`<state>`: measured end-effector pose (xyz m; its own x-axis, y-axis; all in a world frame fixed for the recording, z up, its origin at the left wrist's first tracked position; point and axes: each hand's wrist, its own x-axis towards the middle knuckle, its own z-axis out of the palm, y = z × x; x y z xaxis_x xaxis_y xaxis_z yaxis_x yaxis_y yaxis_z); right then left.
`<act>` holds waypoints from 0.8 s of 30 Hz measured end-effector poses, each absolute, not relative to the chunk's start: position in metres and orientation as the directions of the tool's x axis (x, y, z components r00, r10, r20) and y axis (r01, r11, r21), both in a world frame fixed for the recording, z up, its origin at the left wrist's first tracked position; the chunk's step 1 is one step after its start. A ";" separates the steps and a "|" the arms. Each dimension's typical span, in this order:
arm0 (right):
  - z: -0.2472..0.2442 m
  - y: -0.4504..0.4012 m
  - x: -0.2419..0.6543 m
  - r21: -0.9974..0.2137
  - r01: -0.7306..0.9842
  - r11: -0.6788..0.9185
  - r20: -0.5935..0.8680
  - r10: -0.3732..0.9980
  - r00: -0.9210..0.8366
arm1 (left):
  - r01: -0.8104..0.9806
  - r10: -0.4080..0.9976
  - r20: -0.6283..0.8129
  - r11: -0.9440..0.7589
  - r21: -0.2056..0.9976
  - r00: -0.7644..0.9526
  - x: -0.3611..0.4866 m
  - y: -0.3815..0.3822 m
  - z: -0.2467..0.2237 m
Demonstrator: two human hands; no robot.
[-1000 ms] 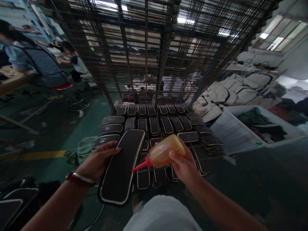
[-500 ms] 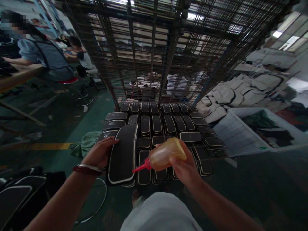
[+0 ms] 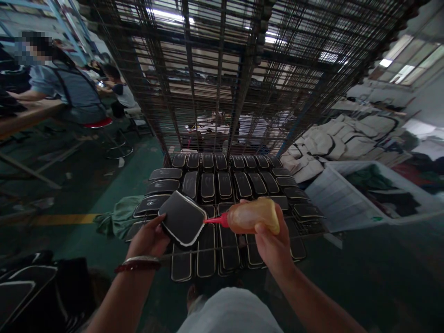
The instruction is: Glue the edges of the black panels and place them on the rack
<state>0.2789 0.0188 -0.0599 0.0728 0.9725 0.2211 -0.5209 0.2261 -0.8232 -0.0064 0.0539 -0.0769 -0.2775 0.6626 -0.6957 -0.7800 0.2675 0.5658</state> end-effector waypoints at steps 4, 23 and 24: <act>-0.071 0.011 0.280 -0.844 -0.479 0.241 0.259 0.965 0.031 | -0.775 0.667 -0.675 0.228 0.589 -0.317 -0.003 0.055 -0.087; -0.076 0.026 0.278 -0.816 -0.545 0.191 0.168 0.981 0.093 | -0.835 0.683 -0.661 0.135 0.533 -0.311 -0.004 0.053 -0.079; -0.079 0.026 0.274 -0.790 -0.603 0.114 0.089 0.993 0.072 | -0.855 0.676 -0.670 0.115 0.506 -0.306 -0.006 0.054 -0.078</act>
<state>0.2744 0.0256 -0.0793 0.0718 0.9934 0.0891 -0.6030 0.1144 -0.7895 -0.0064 0.0544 -0.0784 -0.3055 0.6762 -0.6703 -0.8549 0.1152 0.5059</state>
